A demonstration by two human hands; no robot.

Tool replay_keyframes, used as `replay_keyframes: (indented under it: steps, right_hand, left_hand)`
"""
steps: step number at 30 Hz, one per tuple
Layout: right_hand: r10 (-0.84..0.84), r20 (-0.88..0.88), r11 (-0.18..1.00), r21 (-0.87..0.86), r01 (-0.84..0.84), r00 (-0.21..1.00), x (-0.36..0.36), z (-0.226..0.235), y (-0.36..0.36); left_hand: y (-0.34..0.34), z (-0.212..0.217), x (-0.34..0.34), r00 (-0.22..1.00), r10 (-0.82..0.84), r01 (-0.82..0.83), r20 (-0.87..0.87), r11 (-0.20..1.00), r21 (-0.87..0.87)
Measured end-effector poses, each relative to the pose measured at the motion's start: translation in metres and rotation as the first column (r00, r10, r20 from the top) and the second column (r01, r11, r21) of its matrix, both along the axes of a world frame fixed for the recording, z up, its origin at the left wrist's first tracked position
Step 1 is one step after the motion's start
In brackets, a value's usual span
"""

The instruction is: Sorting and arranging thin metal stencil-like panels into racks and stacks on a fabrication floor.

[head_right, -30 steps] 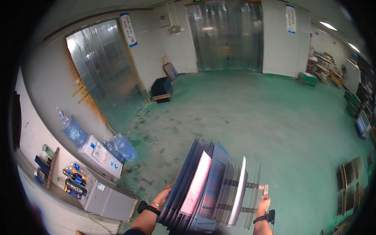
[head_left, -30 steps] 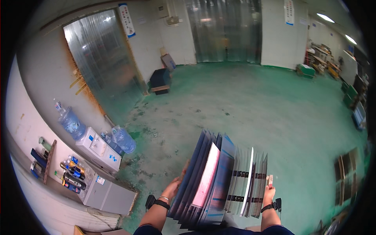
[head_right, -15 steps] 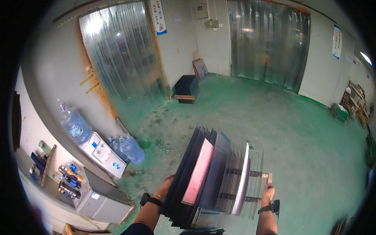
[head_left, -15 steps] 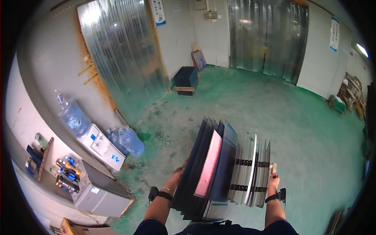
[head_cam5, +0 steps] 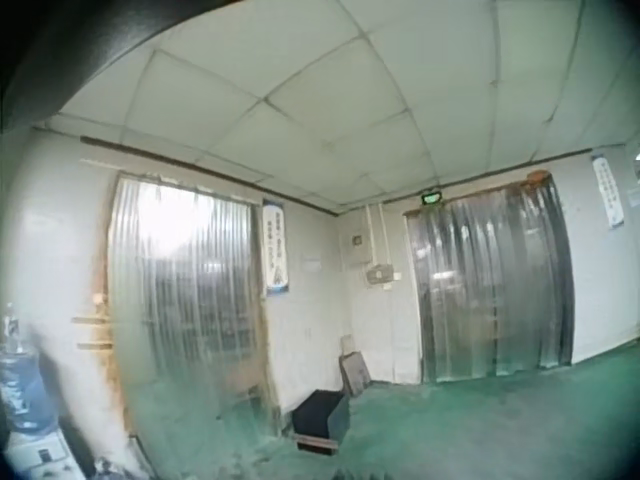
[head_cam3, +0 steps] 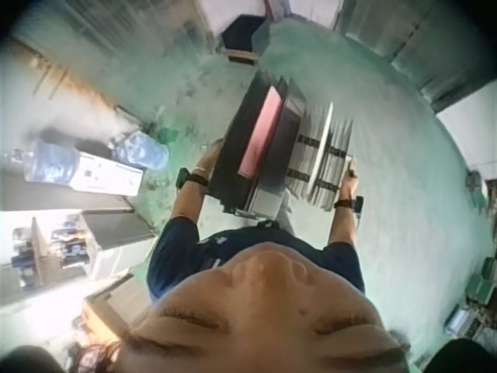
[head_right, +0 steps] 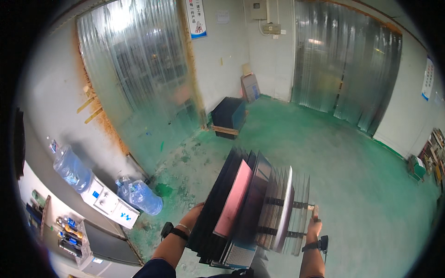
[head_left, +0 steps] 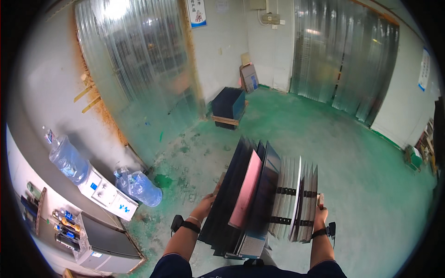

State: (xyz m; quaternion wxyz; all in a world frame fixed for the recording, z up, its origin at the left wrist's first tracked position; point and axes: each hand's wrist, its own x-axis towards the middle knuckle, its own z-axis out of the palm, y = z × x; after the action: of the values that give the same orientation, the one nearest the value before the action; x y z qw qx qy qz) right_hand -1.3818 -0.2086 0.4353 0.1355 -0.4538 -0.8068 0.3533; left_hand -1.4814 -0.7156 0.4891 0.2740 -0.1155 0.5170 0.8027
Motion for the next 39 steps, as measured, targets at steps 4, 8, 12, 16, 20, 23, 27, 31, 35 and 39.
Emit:
replay_keyframes:
  steps: [4,8,12,16,20,23,27,31,35,39]
  right_hand:
    - [0.045,0.02,0.999,0.015,-0.045,0.999,-0.132,-0.028,0.041]
    - [0.103,0.028,0.995,-0.003,-0.103,0.994,-0.253,-0.018,0.061]
    - [0.194,0.06,0.98,0.023,-0.196,0.979,-0.375,-0.008,0.072]
    - [0.237,-0.118,0.964,-0.096,-0.249,0.964,-0.503,-0.016,0.084]
    - [0.27,-0.003,0.961,0.068,-0.269,0.963,-0.614,-0.039,0.094]
    - [0.308,-0.015,0.951,0.015,-0.308,0.951,-0.696,-0.04,0.104]
    - [0.355,-0.057,0.929,-0.091,-0.359,0.933,-0.811,-0.042,0.09]
    - [0.459,0.012,0.885,-0.096,-0.456,0.889,-0.935,-0.078,0.098]
    - [0.518,-0.044,0.851,-0.072,-0.52,0.854,-1.059,-0.112,0.09]
    - [0.638,-0.004,0.767,0.08,-0.636,0.77,-1.174,-0.124,0.082]
  left_hand:
    - [0.023,-0.033,-0.097,0.999,0.047,-0.046,-0.014,0.996,0.079]
    - [0.051,-0.003,-0.172,0.991,0.133,-0.134,-0.02,0.988,-0.074]
    - [0.065,-0.019,-0.265,0.978,0.206,-0.203,0.043,0.976,-0.076]
    - [0.07,-0.053,-0.364,0.981,0.194,-0.195,-0.018,0.981,-0.007]
    - [0.08,-0.054,-0.473,0.976,0.217,-0.217,0.003,0.975,0.042]
    - [0.086,-0.067,-0.541,0.962,0.268,-0.269,0.049,0.963,0.016]
    - [0.079,-0.09,-0.617,0.96,0.277,-0.277,-0.034,0.961,0.008]
    - [0.087,-0.112,-0.692,0.917,0.377,-0.384,0.127,0.923,0.033]
    - [0.089,-0.147,-0.756,0.843,0.494,-0.484,0.214,0.869,-0.097]
    - [0.095,-0.181,-0.812,0.795,0.559,-0.562,0.237,0.825,-0.058]
